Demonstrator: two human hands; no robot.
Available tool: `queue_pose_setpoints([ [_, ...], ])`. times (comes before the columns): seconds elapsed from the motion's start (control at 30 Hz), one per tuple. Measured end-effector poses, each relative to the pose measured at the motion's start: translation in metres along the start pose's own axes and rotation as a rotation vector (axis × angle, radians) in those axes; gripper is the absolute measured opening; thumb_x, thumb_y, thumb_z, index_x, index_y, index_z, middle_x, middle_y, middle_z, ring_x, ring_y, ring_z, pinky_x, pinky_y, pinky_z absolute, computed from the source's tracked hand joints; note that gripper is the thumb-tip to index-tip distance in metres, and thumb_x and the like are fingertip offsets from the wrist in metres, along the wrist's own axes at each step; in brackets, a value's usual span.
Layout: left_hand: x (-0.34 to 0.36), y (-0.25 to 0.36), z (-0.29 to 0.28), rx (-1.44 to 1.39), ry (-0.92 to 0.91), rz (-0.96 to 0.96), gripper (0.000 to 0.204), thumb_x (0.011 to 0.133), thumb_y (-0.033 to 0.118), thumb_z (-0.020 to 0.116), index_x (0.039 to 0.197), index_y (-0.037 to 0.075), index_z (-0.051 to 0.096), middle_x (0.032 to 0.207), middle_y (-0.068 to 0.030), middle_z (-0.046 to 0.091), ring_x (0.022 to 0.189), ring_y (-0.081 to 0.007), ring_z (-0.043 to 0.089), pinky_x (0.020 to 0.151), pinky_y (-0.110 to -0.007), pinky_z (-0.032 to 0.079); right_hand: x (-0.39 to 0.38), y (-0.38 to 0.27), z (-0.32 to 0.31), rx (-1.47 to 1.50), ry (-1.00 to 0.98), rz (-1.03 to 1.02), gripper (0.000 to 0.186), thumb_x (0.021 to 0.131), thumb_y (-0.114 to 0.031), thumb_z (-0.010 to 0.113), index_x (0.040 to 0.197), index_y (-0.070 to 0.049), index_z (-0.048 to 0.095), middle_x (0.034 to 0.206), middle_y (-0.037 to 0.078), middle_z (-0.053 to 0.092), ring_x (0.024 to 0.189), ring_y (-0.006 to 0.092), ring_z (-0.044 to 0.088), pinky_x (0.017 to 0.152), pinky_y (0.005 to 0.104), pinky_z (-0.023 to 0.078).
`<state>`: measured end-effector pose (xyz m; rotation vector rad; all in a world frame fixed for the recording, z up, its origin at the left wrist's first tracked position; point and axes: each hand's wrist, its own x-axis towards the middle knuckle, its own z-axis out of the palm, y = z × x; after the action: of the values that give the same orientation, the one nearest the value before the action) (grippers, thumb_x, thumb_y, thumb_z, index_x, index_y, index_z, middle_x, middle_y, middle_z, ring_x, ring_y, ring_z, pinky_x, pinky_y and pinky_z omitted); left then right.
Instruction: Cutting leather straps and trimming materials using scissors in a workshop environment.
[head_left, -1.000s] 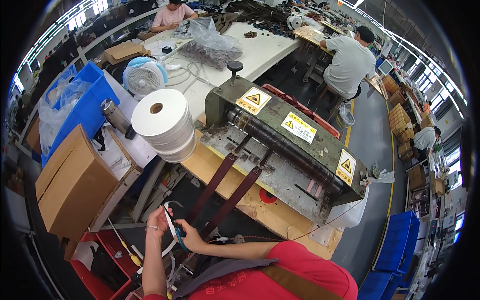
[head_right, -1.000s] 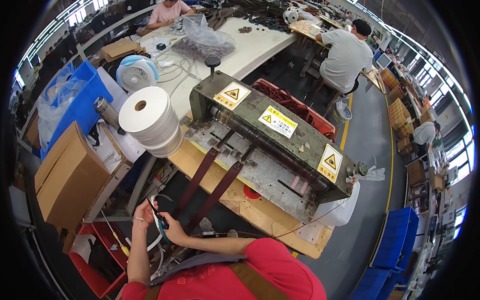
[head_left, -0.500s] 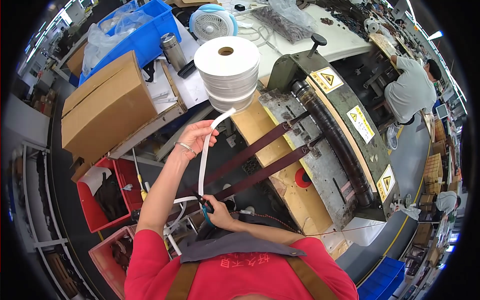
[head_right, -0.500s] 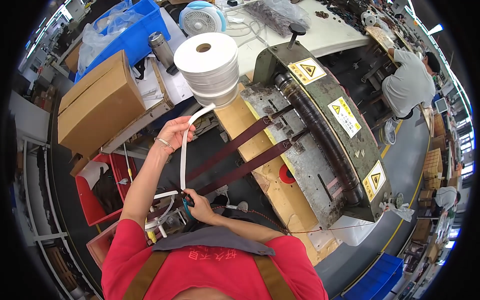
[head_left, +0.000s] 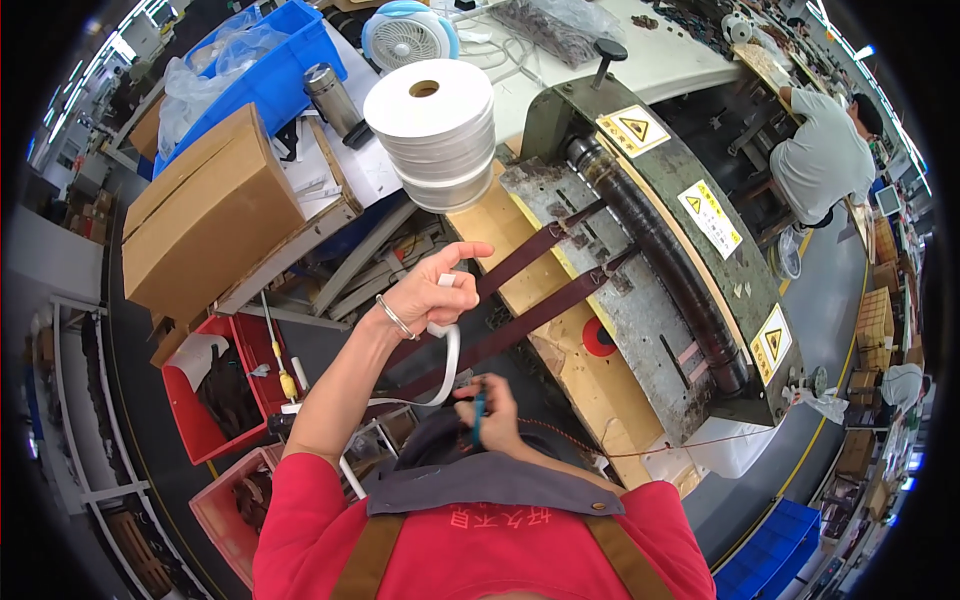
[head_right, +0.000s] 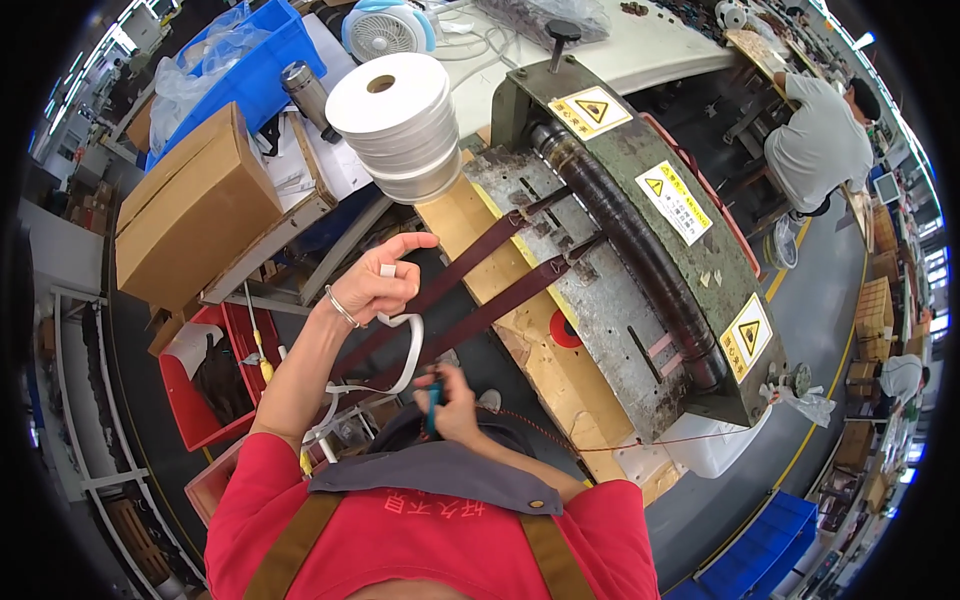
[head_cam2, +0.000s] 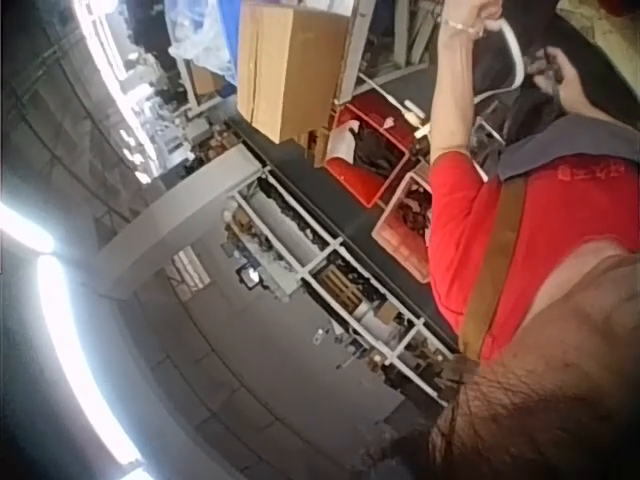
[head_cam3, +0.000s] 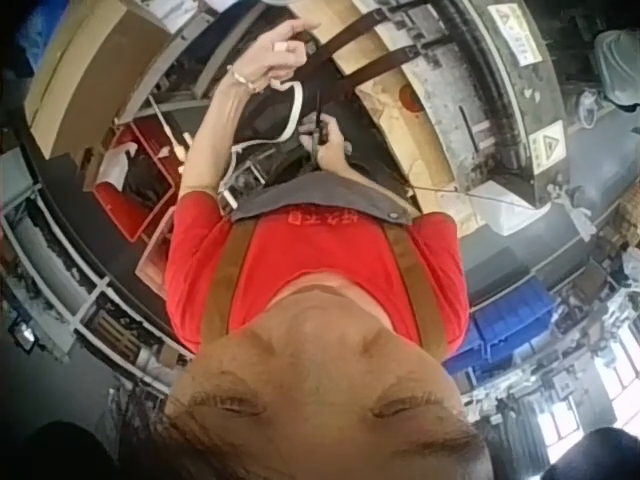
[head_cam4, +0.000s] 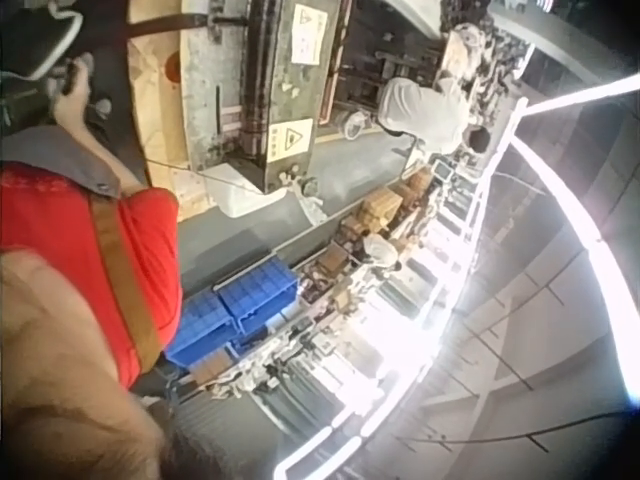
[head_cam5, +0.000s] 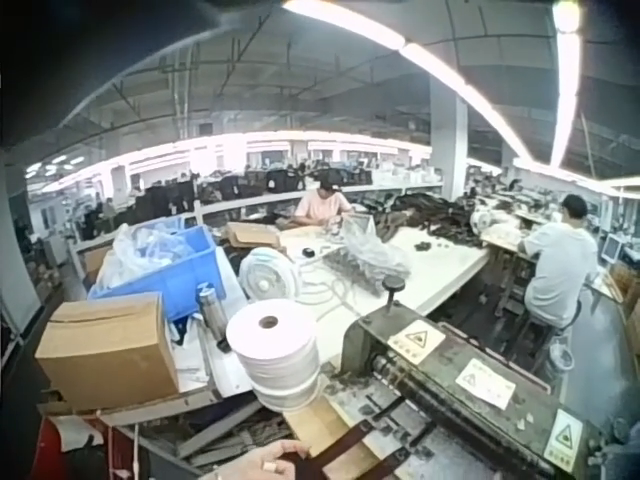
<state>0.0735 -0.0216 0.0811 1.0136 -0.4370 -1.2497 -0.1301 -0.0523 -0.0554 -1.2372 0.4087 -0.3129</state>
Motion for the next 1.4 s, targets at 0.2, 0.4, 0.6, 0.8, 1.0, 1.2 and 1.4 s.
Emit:
queue_pose_setpoints([
  [0.2, 0.003, -0.033, 0.017, -0.036, -0.121, -0.273, 0.08, 0.063, -0.012, 0.055, 0.131, 0.009, 0.018, 0.069, -0.0033, 0.047, 0.044, -0.0041, 0.038, 0.035, -0.016, 0.027, 0.034, -0.092, -0.026, -0.043, 0.194, -0.295, 0.044, 0.071, 0.004, 0.058, 0.107, -0.002, 0.033, 0.092, 0.011, 0.055, 0.066, 0.0087, 0.051, 0.057, 0.0208, 0.043],
  [0.4, 0.012, -0.048, 0.039, -0.022, -0.197, -0.401, 0.063, 0.064, -0.011, 0.049, 0.121, 0.008, 0.031, 0.079, -0.0008, 0.051, 0.048, -0.0019, 0.039, 0.033, -0.015, 0.024, 0.051, -0.099, -0.03, -0.062, 0.092, -0.201, 0.042, 0.071, 0.0, 0.061, 0.107, 0.0, 0.04, 0.083, 0.006, 0.056, 0.07, 0.0076, 0.051, 0.06, 0.0194, 0.042],
  [0.6, 0.001, -0.067, 0.026, 0.262, -0.023, -0.239, 0.036, 0.074, 0.003, 0.058, 0.107, 0.003, 0.044, 0.076, -0.0026, 0.056, 0.055, -0.0061, 0.052, 0.046, -0.018, 0.04, 0.052, -0.088, -0.024, 0.008, 0.253, -0.164, 0.041, 0.072, -0.001, 0.058, 0.109, -0.001, 0.039, 0.078, 0.004, 0.052, 0.063, 0.0071, 0.052, 0.054, 0.0196, 0.042],
  [0.8, -0.004, -0.084, 0.018, 0.323, 0.207, -0.006, 0.017, 0.083, 0.013, 0.05, 0.085, -0.002, 0.059, 0.068, -0.005, 0.059, 0.059, -0.0088, 0.055, 0.054, -0.02, 0.044, 0.052, -0.098, -0.041, -0.063, 0.191, -0.018, 0.039, 0.075, -0.005, 0.058, 0.109, -0.001, 0.039, 0.078, 0.004, 0.051, 0.065, 0.0085, 0.051, 0.059, 0.0211, 0.042],
  [1.0, 0.003, -0.09, 0.026, 0.131, 0.267, -0.098, 0.016, 0.082, 0.012, 0.05, 0.08, -0.002, 0.058, 0.059, -0.005, 0.057, 0.048, -0.0074, 0.052, 0.046, -0.018, 0.042, 0.012, -0.083, -0.068, -0.387, 0.054, 0.025, 0.052, 0.075, -0.035, 0.059, 0.109, -0.001, 0.038, 0.072, 0.004, 0.041, 0.066, 0.0144, 0.044, 0.064, 0.0284, 0.039],
  [1.2, 0.011, -0.11, 0.044, 0.165, 0.204, -0.176, 0.015, 0.081, 0.013, 0.052, 0.077, -0.001, 0.058, 0.057, -0.0044, 0.056, 0.047, -0.0069, 0.052, 0.044, -0.018, 0.042, -0.011, -0.07, -0.067, -0.347, 0.092, 0.149, 0.049, 0.079, -0.039, 0.053, 0.106, -0.002, 0.038, 0.072, 0.005, 0.042, 0.063, 0.0138, 0.043, 0.059, 0.0267, 0.037],
  [1.4, 0.017, -0.125, 0.062, 0.225, 0.158, -0.238, 0.015, 0.08, 0.012, 0.052, 0.075, -0.001, 0.058, 0.056, -0.0039, 0.055, 0.048, -0.0065, 0.051, 0.044, -0.018, 0.04, -0.029, -0.056, -0.074, -0.342, 0.168, 0.121, 0.056, 0.079, -0.048, 0.049, 0.107, -0.001, 0.038, 0.073, 0.006, 0.042, 0.064, 0.0146, 0.043, 0.06, 0.0273, 0.037],
])
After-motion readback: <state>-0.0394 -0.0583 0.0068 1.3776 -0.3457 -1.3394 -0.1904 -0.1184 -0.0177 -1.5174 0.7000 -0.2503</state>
